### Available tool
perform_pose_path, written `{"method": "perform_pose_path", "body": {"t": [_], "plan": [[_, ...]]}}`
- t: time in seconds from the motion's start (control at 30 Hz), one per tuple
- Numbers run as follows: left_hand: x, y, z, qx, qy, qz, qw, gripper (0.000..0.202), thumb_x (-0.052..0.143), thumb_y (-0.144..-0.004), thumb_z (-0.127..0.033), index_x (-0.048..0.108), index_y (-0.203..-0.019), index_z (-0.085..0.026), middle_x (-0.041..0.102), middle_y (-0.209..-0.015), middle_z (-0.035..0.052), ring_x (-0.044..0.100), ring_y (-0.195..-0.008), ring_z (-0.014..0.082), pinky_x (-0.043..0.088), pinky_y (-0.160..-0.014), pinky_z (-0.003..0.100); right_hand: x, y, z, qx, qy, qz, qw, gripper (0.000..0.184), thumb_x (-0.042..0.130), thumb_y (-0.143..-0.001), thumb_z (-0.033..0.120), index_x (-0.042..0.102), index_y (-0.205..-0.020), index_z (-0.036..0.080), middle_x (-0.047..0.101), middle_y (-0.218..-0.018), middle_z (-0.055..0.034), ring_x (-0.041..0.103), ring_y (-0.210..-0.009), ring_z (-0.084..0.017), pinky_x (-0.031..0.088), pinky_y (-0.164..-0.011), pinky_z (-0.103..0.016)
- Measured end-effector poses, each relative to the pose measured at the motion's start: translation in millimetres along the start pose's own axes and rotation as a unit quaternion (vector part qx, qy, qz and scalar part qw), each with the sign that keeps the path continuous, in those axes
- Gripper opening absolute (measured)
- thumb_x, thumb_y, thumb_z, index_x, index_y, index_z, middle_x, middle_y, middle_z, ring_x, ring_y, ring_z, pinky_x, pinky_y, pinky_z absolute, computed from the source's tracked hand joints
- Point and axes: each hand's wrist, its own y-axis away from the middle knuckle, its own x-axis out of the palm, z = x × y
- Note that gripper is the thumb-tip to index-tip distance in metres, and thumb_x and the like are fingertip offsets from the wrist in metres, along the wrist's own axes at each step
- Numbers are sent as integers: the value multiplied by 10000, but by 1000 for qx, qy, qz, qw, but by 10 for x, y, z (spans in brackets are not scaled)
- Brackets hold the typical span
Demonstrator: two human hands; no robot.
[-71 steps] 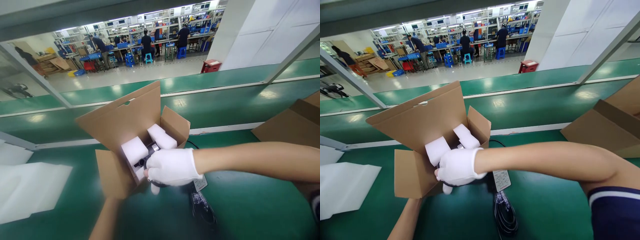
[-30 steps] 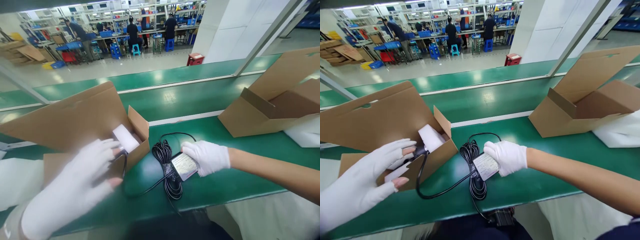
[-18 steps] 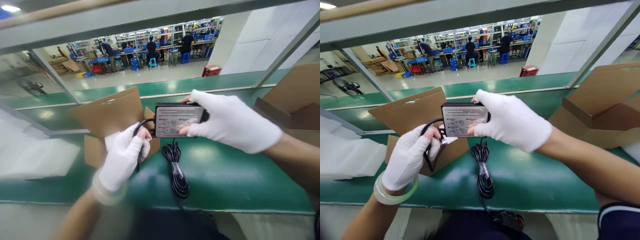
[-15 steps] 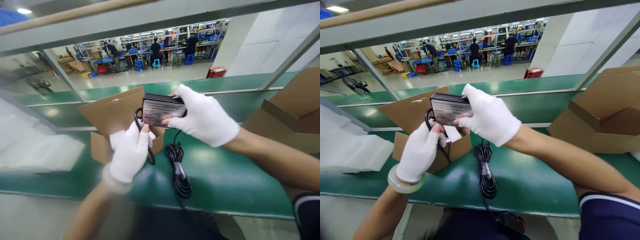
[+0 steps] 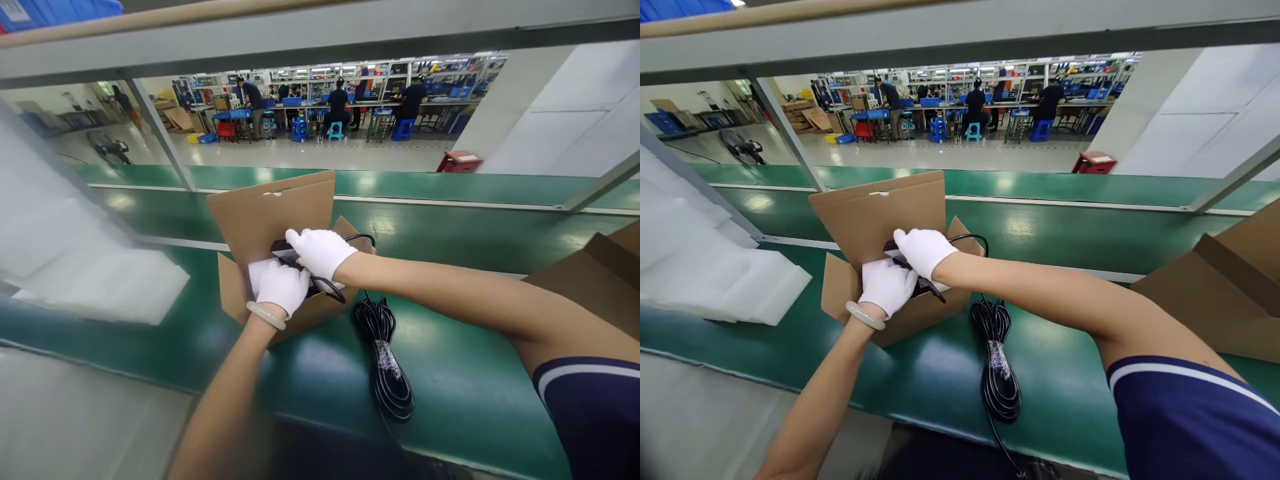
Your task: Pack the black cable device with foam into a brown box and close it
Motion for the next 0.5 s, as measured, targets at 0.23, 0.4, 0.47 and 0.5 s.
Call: {"method": "perform_pose_path", "body": {"t": [0.23,0.4,0.47,0.5], "plan": [[9,191,116,57,-15,33,998,359,379,-964,-253,681,-866,-87,646,-887,111,497,-959,314,409,-845,423,68,-235,101,-76,68,106,989,232,422,-897,117,577,-1068,85,621,-983,-180,630,-920,-289,508,-725,-412],[64,328,167,55,-8,41,998,325,363,-969,-220,654,-864,-121,622,-909,81,482,-961,284,431,-837,410,154,-465,235,-157,88,204,962,202,625,-775,106,656,-969,57,646,-973,-178,617,-942,-331,496,-781,-462],[105,352,177,45,0,22,999,304,380,-962,-223,642,-838,-133,616,-893,73,481,-962,286,454,-773,413,213,-538,283,-160,64,213,962,248,689,-714,116,666,-956,69,661,-919,-159,633,-892,-323,507,-788,-459],[125,357,187,44,1,5,999,300,386,-957,-222,639,-823,-134,614,-883,74,481,-960,292,462,-746,418,245,-566,297,-161,51,209,963,265,681,-719,114,661,-979,68,662,-918,-159,637,-888,-314,510,-796,-450]]}}
